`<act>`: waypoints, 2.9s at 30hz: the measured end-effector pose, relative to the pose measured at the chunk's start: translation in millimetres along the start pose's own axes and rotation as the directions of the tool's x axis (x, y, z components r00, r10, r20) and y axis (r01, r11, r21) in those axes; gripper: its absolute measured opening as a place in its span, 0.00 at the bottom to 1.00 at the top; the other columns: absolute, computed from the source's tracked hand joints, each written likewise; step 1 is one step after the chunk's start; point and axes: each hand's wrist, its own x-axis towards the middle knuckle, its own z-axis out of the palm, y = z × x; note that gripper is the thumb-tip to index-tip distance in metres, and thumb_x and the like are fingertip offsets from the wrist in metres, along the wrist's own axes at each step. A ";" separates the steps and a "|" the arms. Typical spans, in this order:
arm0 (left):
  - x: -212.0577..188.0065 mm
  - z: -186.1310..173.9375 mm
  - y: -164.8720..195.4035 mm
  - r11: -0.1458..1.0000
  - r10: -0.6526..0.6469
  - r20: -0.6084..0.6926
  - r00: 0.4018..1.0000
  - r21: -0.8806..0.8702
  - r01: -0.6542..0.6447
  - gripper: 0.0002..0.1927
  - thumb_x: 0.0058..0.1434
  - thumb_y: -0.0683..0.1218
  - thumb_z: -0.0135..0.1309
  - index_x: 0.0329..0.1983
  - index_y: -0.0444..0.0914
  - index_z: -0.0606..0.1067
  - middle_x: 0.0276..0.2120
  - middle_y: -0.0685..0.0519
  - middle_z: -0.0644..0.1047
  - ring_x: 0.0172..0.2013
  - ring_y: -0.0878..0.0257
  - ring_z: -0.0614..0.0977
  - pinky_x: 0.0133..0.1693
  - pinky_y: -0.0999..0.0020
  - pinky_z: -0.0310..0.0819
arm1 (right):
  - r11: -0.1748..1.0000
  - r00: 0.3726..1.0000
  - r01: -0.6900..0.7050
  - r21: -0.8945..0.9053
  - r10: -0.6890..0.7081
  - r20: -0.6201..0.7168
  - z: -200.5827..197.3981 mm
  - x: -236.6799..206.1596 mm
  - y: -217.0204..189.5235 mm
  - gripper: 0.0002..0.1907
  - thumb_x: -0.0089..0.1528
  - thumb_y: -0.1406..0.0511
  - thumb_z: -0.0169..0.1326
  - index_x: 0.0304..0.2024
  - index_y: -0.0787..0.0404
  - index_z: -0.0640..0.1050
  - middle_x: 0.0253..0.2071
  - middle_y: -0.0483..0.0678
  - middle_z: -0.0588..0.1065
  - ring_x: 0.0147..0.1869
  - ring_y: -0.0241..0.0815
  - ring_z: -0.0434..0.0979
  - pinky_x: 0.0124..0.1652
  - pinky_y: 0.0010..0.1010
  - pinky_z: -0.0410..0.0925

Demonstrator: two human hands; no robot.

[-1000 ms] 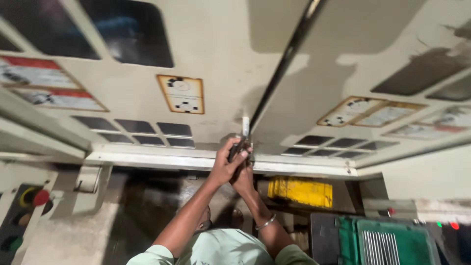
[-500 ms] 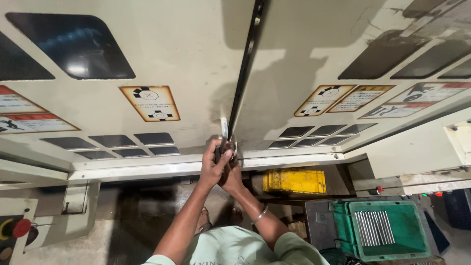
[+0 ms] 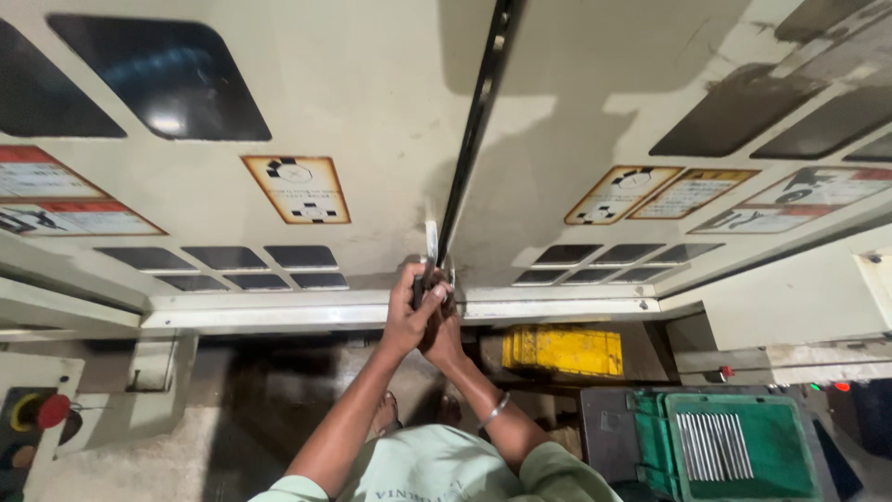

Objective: The person opens a machine door, retrieves a metal rod from inside, and places it into a green bin. They then pick up another metal rod from the bin, inspect it, and return it to the machine. The task involves repeated handling of metal rods between the machine and the bin.

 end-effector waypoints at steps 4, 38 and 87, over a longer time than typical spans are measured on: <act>1.6 -1.3 2.4 1.000 -0.004 0.007 1.000 0.013 0.004 0.12 0.69 0.46 0.54 0.49 0.35 0.69 0.38 0.51 0.79 0.39 0.67 0.79 0.44 0.69 0.75 | 0.994 0.991 0.110 -0.023 -0.112 -0.077 1.5 0.5 1.0 0.32 0.59 0.66 0.57 0.64 0.69 0.66 0.58 0.67 0.73 0.64 0.70 0.70 0.57 0.58 0.65; -2.5 0.5 -5.9 0.997 0.018 -0.061 0.998 0.070 -0.014 0.11 0.69 0.44 0.55 0.50 0.34 0.70 0.38 0.51 0.80 0.39 0.68 0.79 0.44 0.71 0.75 | 0.999 1.000 -0.011 0.050 0.012 -0.009 4.0 -2.2 -0.2 0.24 0.63 0.67 0.53 0.61 0.65 0.68 0.56 0.61 0.73 0.62 0.65 0.72 0.57 0.54 0.66; -5.7 4.5 -2.3 0.996 0.063 -0.063 0.996 0.068 -0.058 0.11 0.71 0.44 0.53 0.51 0.34 0.69 0.42 0.51 0.81 0.40 0.70 0.78 0.45 0.72 0.73 | 0.996 0.997 0.073 -0.054 -0.071 0.030 3.5 -2.4 -1.3 0.21 0.61 0.64 0.56 0.55 0.65 0.73 0.53 0.59 0.75 0.62 0.63 0.72 0.60 0.55 0.62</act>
